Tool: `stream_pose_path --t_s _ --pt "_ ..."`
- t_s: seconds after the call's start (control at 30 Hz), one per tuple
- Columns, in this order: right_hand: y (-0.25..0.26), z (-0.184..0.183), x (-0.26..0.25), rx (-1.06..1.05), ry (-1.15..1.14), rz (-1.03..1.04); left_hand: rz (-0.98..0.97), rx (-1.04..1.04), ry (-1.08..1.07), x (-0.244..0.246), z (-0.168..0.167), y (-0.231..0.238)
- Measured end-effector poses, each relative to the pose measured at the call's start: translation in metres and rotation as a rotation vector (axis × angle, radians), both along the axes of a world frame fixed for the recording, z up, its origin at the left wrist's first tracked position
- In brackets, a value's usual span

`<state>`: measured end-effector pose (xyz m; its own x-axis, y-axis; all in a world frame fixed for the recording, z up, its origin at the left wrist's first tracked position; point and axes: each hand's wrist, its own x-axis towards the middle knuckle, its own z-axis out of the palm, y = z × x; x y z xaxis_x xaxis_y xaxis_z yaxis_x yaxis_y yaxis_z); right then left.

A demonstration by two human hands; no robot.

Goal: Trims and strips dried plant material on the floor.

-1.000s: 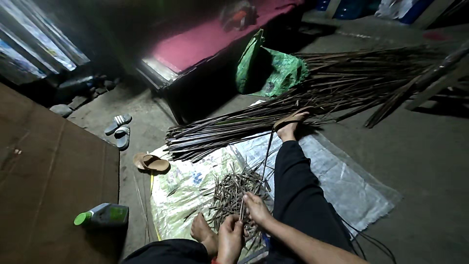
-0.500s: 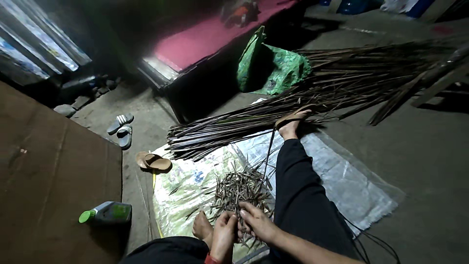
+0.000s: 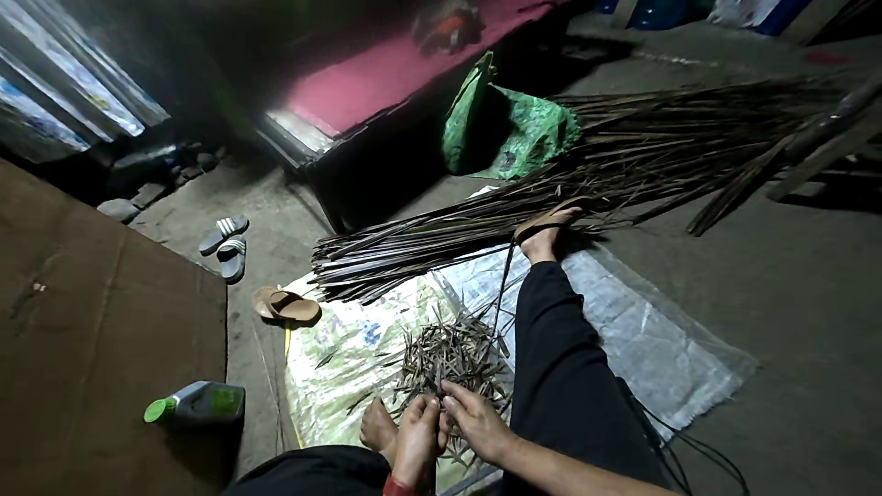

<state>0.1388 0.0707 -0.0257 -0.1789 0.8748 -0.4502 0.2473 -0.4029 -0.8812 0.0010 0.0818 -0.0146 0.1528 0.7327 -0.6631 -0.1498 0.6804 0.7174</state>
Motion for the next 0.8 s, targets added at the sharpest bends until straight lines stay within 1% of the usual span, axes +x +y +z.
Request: stream_pose_path --t_s 0.13,0.23,0.3,0.37,0.47,0.57,0.63,0.7,0.8 --pt "0.022 -0.01 0.011 -0.029 -0.051 -0.102 -0.039 -0.025 -0.027 0.001 0.006 -0.004" --pt "0.034 -0.018 0.028 -0.055 -0.054 -0.149 -0.01 -0.009 -0.03 -0.002 0.009 -0.004" --pt "0.028 -0.014 0.029 -0.083 0.0 -0.116 0.017 -0.008 -0.037 -0.003 0.01 -0.001" --pt "0.017 -0.005 0.023 -0.123 0.089 -0.013 0.033 -0.011 -0.039 -0.004 0.009 0.001" --pt "0.01 0.001 0.014 -0.134 0.184 0.071 -0.008 -0.046 -0.041 -0.003 0.007 0.0" --pt "0.019 -0.003 0.017 -0.095 0.17 -0.008 -0.095 -0.093 -0.078 -0.006 0.009 -0.003" --pt "0.024 -0.003 0.022 -0.111 0.131 -0.053 -0.125 -0.073 -0.086 -0.007 0.008 -0.006" --pt "0.019 -0.001 0.022 -0.109 0.098 -0.019 -0.114 -0.042 -0.065 -0.005 0.006 -0.007" --pt "0.007 -0.002 0.016 -0.049 0.078 0.055 -0.095 -0.025 -0.028 -0.003 0.004 -0.007"
